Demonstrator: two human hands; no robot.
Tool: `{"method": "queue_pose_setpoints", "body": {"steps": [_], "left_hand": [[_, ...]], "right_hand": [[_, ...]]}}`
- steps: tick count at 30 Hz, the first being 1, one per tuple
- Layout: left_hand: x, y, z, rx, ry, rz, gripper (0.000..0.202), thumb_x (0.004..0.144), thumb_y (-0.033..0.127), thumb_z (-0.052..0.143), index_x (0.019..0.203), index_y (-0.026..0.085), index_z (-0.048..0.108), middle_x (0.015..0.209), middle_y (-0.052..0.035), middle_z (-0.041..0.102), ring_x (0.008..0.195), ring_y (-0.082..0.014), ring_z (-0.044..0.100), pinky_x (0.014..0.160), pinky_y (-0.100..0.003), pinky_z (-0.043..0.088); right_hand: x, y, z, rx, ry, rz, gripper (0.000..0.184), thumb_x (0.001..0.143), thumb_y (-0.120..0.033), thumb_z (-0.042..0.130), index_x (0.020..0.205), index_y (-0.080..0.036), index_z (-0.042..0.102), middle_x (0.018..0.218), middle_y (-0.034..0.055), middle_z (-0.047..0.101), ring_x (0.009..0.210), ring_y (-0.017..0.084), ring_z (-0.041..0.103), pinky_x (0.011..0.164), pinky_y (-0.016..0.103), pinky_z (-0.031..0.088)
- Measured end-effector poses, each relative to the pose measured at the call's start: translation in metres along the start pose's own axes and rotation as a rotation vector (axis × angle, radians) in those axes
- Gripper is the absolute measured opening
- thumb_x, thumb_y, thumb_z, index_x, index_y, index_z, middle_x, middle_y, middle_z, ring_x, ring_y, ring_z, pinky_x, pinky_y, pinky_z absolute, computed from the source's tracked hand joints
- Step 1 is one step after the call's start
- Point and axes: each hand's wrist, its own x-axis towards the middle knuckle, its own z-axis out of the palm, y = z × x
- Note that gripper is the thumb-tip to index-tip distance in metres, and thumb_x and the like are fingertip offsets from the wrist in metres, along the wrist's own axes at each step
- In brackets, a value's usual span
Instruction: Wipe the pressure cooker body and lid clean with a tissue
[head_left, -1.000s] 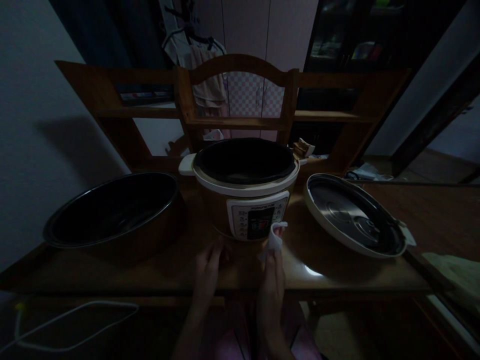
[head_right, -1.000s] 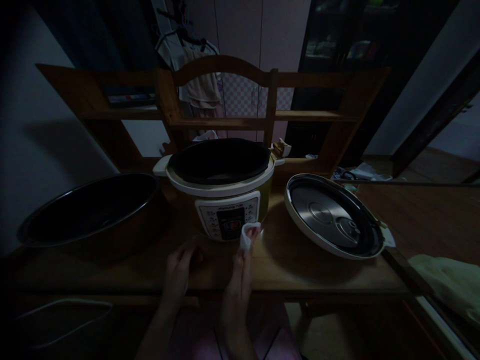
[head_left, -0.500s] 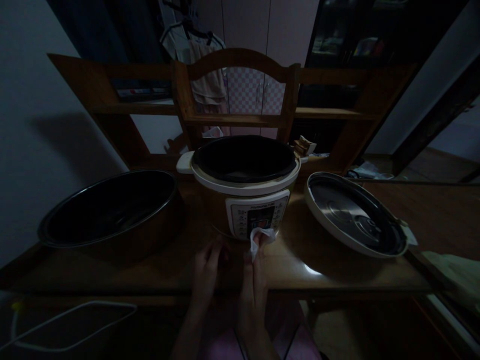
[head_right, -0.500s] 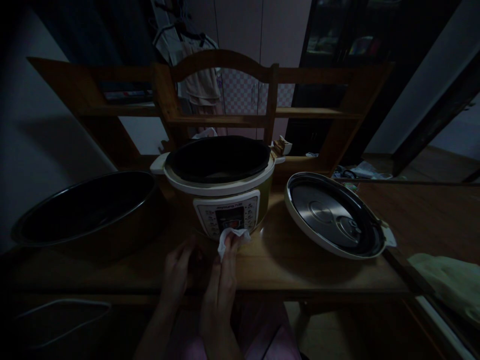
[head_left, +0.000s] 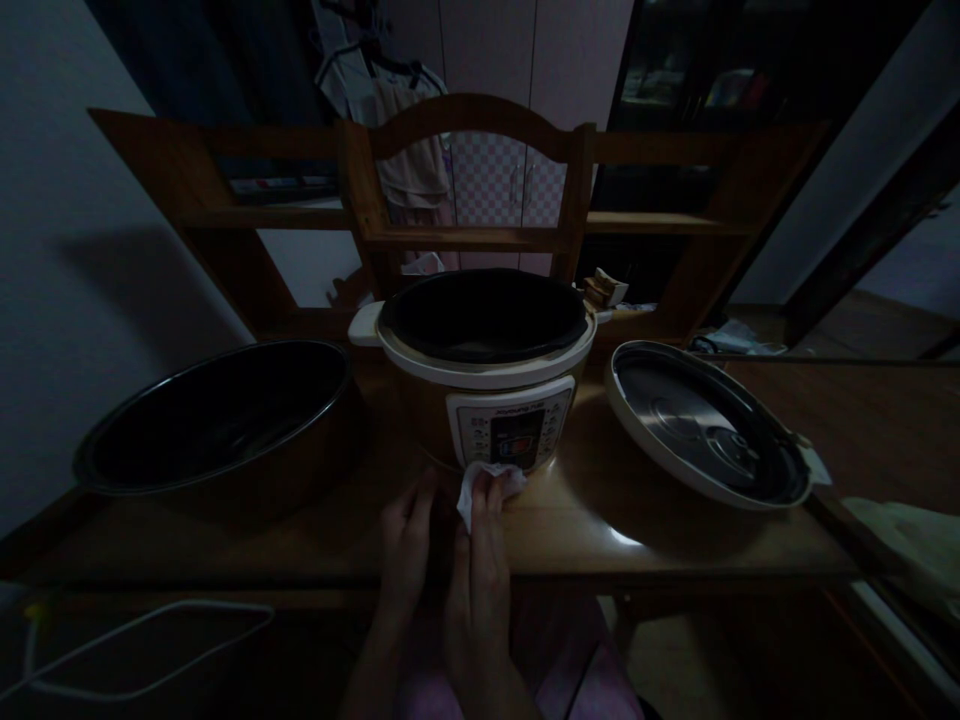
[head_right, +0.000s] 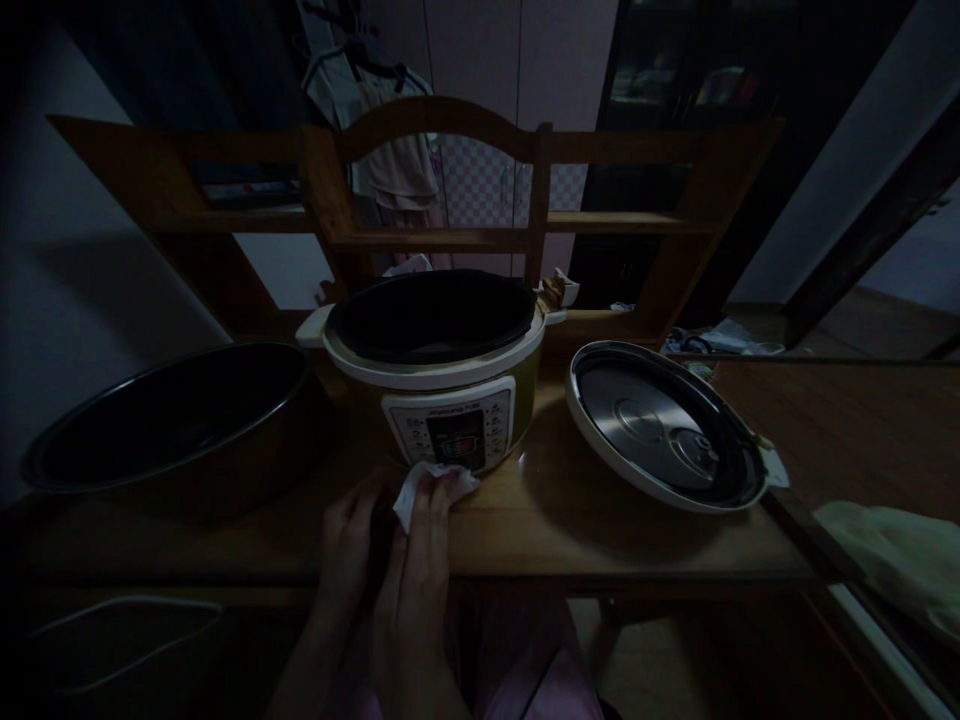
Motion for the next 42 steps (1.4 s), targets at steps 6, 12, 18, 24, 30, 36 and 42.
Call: {"method": "queue_pose_setpoints", "body": {"steps": [6, 12, 18, 24, 30, 36, 42], "left_hand": [[-0.001, 0.003, 0.001, -0.049, 0.091, -0.006, 0.030, 0.088, 0.045, 0.064, 0.079, 0.017, 0.065, 0.074, 0.0015, 0.063, 0.070, -0.0147, 0.055, 0.068, -0.024, 0.045], [-0.019, 0.024, 0.007, -0.070, 0.444, 0.255, 0.030, 0.098, 0.040, 0.049, 0.082, 0.019, 0.062, 0.081, 0.0000, 0.060, 0.078, -0.0153, 0.056, 0.073, -0.026, 0.045], [-0.011, 0.104, 0.021, 0.307, 0.417, 0.942, 0.016, 0.098, 0.025, 0.050, 0.103, 0.019, 0.065, 0.104, -0.0062, 0.065, 0.107, -0.0208, 0.059, 0.107, -0.040, 0.042], [0.037, 0.179, 0.063, 0.794, 0.326, 1.122, 0.032, 0.103, 0.034, 0.041, 0.102, 0.014, 0.067, 0.108, -0.0115, 0.067, 0.111, -0.0265, 0.059, 0.101, -0.041, 0.042], [0.043, 0.200, 0.101, 1.057, 0.199, 1.061, 0.069, 0.106, 0.053, 0.023, 0.083, 0.011, 0.073, 0.083, -0.0157, 0.071, 0.081, -0.0272, 0.068, 0.073, -0.039, 0.041], [0.043, 0.190, 0.116, 1.108, 0.235, 1.018, 0.081, 0.105, 0.056, 0.017, 0.077, 0.010, 0.077, 0.071, -0.0178, 0.072, 0.068, -0.0255, 0.069, 0.062, -0.034, 0.036], [0.040, 0.180, 0.119, 1.104, 0.166, 1.061, 0.078, 0.104, 0.058, 0.019, 0.077, 0.010, 0.074, 0.070, -0.0173, 0.071, 0.066, -0.0240, 0.068, 0.062, -0.034, 0.035]], "right_hand": [[-0.004, 0.005, 0.003, 0.003, -0.050, -0.068, 0.055, 0.109, -0.024, 0.028, 0.163, -0.023, 0.016, 0.169, 0.0052, 0.005, 0.156, 0.025, 0.001, 0.127, 0.054, 0.013], [-0.007, -0.008, -0.018, 0.178, -0.228, -0.007, 0.049, 0.109, -0.029, 0.035, 0.158, -0.027, 0.035, 0.166, 0.0042, 0.025, 0.155, 0.023, 0.018, 0.127, 0.049, 0.018], [-0.021, -0.004, -0.076, 0.342, -0.120, 0.368, 0.043, 0.095, -0.052, 0.063, 0.127, -0.026, 0.072, 0.136, 0.0052, 0.065, 0.132, 0.029, 0.057, 0.112, 0.045, 0.045], [-0.039, 0.028, -0.124, 0.218, 0.252, 0.379, 0.045, 0.080, -0.060, 0.075, 0.106, -0.023, 0.081, 0.118, 0.0082, 0.074, 0.118, 0.034, 0.064, 0.107, 0.048, 0.049], [-0.046, 0.071, -0.165, 0.099, 0.260, 0.247, 0.050, 0.074, -0.070, 0.074, 0.100, -0.028, 0.082, 0.116, 0.0107, 0.074, 0.114, 0.037, 0.065, 0.107, 0.057, 0.045], [-0.054, 0.090, -0.171, 0.103, 0.256, 0.236, 0.050, 0.076, -0.072, 0.070, 0.101, -0.031, 0.082, 0.125, 0.0119, 0.070, 0.121, 0.040, 0.061, 0.111, 0.060, 0.039], [-0.054, 0.078, -0.165, 0.147, 0.275, 0.381, 0.059, 0.069, -0.076, 0.072, 0.096, -0.025, 0.083, 0.120, 0.0129, 0.072, 0.120, 0.040, 0.061, 0.104, 0.055, 0.048]]}}
